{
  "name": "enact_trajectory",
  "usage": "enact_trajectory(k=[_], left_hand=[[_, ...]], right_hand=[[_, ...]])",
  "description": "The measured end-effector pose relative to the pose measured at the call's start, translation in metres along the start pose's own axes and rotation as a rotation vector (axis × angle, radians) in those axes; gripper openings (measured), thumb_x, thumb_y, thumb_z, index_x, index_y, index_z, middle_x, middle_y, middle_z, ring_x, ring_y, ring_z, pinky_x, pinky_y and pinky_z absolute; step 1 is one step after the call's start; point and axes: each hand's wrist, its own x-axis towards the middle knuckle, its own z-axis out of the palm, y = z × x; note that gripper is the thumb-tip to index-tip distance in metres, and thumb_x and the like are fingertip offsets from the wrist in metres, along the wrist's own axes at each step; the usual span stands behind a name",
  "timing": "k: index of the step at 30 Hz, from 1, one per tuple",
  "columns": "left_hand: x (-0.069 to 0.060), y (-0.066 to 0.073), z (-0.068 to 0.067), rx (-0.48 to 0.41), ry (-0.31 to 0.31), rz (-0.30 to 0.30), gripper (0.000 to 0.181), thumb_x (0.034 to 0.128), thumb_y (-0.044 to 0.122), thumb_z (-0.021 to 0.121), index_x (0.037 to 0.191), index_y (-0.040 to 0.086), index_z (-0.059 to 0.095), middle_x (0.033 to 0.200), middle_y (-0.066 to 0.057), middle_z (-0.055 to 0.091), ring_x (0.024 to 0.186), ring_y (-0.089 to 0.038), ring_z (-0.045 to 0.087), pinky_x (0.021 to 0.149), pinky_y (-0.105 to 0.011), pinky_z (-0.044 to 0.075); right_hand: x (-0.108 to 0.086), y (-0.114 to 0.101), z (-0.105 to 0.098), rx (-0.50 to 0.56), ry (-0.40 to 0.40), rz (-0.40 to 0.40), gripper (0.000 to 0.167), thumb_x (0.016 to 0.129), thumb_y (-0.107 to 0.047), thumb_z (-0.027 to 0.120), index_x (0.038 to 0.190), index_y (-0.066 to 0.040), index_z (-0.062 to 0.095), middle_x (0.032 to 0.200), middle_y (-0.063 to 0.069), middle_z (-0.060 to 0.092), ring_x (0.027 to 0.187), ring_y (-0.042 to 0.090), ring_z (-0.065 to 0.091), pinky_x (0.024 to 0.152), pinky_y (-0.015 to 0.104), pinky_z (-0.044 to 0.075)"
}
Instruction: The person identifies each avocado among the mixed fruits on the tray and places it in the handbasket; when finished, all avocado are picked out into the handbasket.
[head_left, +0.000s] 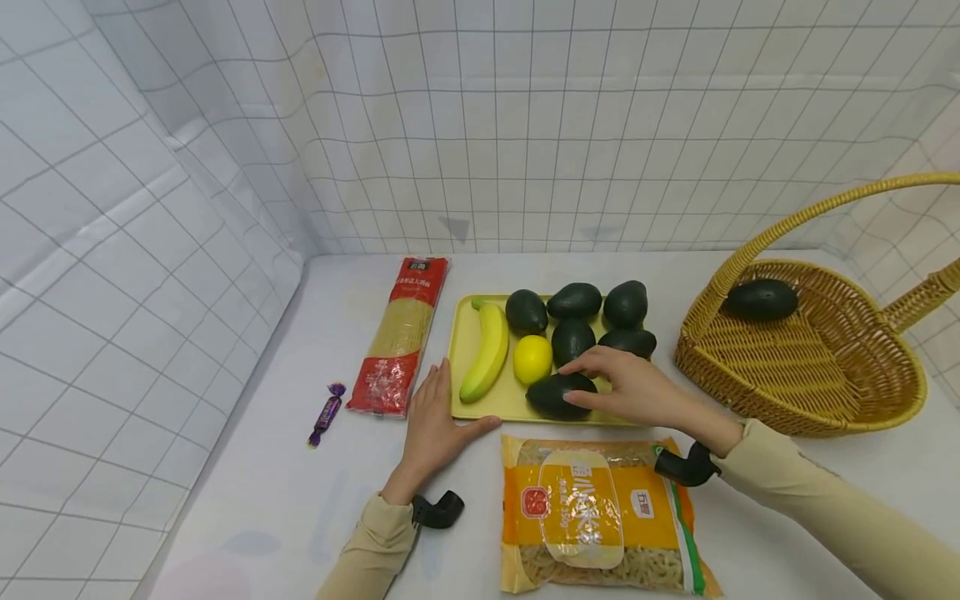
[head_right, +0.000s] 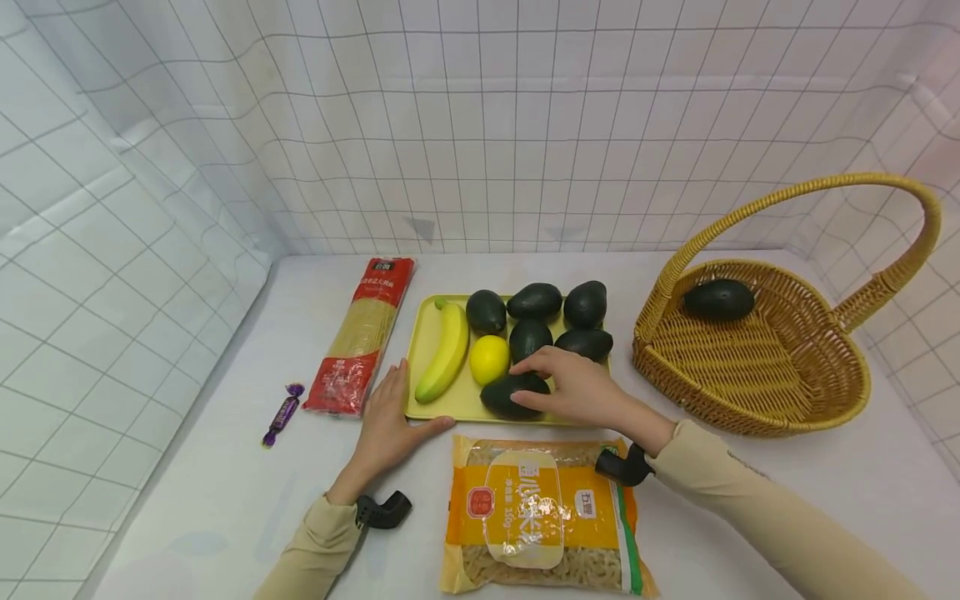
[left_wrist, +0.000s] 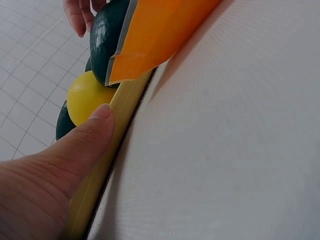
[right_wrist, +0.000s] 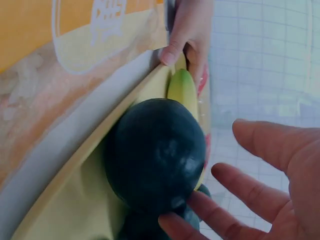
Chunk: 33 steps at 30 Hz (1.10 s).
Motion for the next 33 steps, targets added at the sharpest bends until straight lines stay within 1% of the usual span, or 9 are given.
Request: enact_trajectory(k=[3, 5, 9, 11, 19, 24, 27, 30, 33], left_hand=[[-0.001, 0.001, 0.000, -0.003, 0.002, -0.001, 0.116, 0.0712, 0.057, 0.076, 0.150, -0.002, 0.015, 0.153, -0.020, 0.019, 0.141, -0.032, 0.013, 0.111, -0.051, 0.009], [-0.001, 0.001, -0.001, -0.004, 0.001, -0.003, 0.116, 0.0713, 0.057, 0.076, 0.150, -0.002, 0.015, 0.153, -0.021, 0.019, 0.141, -0.032, 0.013, 0.111, -0.051, 0.009], [-0.002, 0.002, -0.001, -0.002, 0.005, 0.001, 0.115, 0.0713, 0.056, 0.076, 0.150, -0.003, 0.015, 0.153, -0.021, 0.020, 0.141, -0.033, 0.013, 0.111, -0.052, 0.009], [-0.002, 0.002, -0.001, -0.001, 0.008, 0.005, 0.115, 0.0713, 0.056, 0.076, 0.149, -0.003, 0.015, 0.153, -0.021, 0.020, 0.141, -0.033, 0.014, 0.111, -0.052, 0.010], [-0.001, 0.002, -0.001, -0.003, 0.011, 0.009, 0.115, 0.0712, 0.056, 0.076, 0.149, -0.003, 0.016, 0.153, -0.021, 0.020, 0.141, -0.032, 0.014, 0.111, -0.051, 0.010], [-0.002, 0.003, -0.001, -0.004, 0.010, 0.007, 0.115, 0.0712, 0.056, 0.076, 0.150, -0.003, 0.016, 0.153, -0.020, 0.020, 0.141, -0.032, 0.014, 0.111, -0.052, 0.009], [-0.002, 0.002, -0.001, -0.002, 0.013, 0.013, 0.115, 0.0712, 0.057, 0.076, 0.150, -0.003, 0.016, 0.153, -0.020, 0.020, 0.141, -0.033, 0.014, 0.111, -0.052, 0.010], [-0.002, 0.002, -0.001, -0.001, 0.019, 0.018, 0.115, 0.0711, 0.057, 0.076, 0.150, -0.002, 0.016, 0.153, -0.020, 0.021, 0.141, -0.033, 0.015, 0.111, -0.052, 0.010], [-0.002, 0.001, 0.000, -0.001, 0.021, 0.021, 0.115, 0.0711, 0.057, 0.076, 0.149, -0.003, 0.017, 0.153, -0.020, 0.021, 0.140, -0.033, 0.015, 0.111, -0.052, 0.010]], right_hand=[[0.002, -0.002, 0.003, -0.055, 0.014, 0.016, 0.035, 0.087, -0.035, 0.069, 0.114, -0.013, 0.069, 0.108, 0.004, 0.062, 0.081, 0.021, 0.057, 0.066, 0.031, 0.046], [0.002, -0.002, 0.005, -0.076, 0.020, 0.033, 0.034, 0.087, -0.035, 0.069, 0.113, -0.014, 0.069, 0.104, 0.004, 0.061, 0.071, 0.017, 0.053, 0.059, 0.028, 0.043], [0.003, -0.003, 0.009, -0.115, 0.033, 0.082, 0.035, 0.084, -0.038, 0.071, 0.112, -0.017, 0.070, 0.096, 0.002, 0.058, 0.060, 0.009, 0.045, 0.049, 0.026, 0.039], [0.004, -0.003, 0.011, -0.136, 0.038, 0.098, 0.036, 0.083, -0.041, 0.072, 0.112, -0.019, 0.070, 0.092, 0.002, 0.055, 0.057, 0.008, 0.042, 0.046, 0.026, 0.037], [0.004, -0.005, 0.012, -0.227, 0.031, 0.129, 0.042, 0.083, -0.049, 0.069, 0.114, -0.020, 0.068, 0.085, 0.004, 0.053, 0.049, 0.012, 0.040, 0.041, 0.027, 0.034], [0.003, -0.007, 0.012, -0.285, 0.029, 0.164, 0.045, 0.082, -0.052, 0.068, 0.116, -0.022, 0.068, 0.087, 0.006, 0.058, 0.048, 0.014, 0.042, 0.039, 0.028, 0.034], [0.001, -0.008, 0.012, -0.316, 0.033, 0.171, 0.047, 0.082, -0.053, 0.067, 0.117, -0.023, 0.067, 0.085, 0.006, 0.061, 0.049, 0.013, 0.045, 0.038, 0.028, 0.034], [0.000, -0.009, 0.012, -0.319, 0.025, 0.163, 0.049, 0.082, -0.053, 0.067, 0.120, -0.022, 0.066, 0.087, 0.005, 0.065, 0.053, 0.013, 0.048, 0.039, 0.027, 0.035], [0.000, -0.007, 0.014, -0.278, 0.001, 0.161, 0.052, 0.082, -0.052, 0.067, 0.123, -0.020, 0.064, 0.092, 0.007, 0.068, 0.054, 0.013, 0.050, 0.040, 0.027, 0.037]])
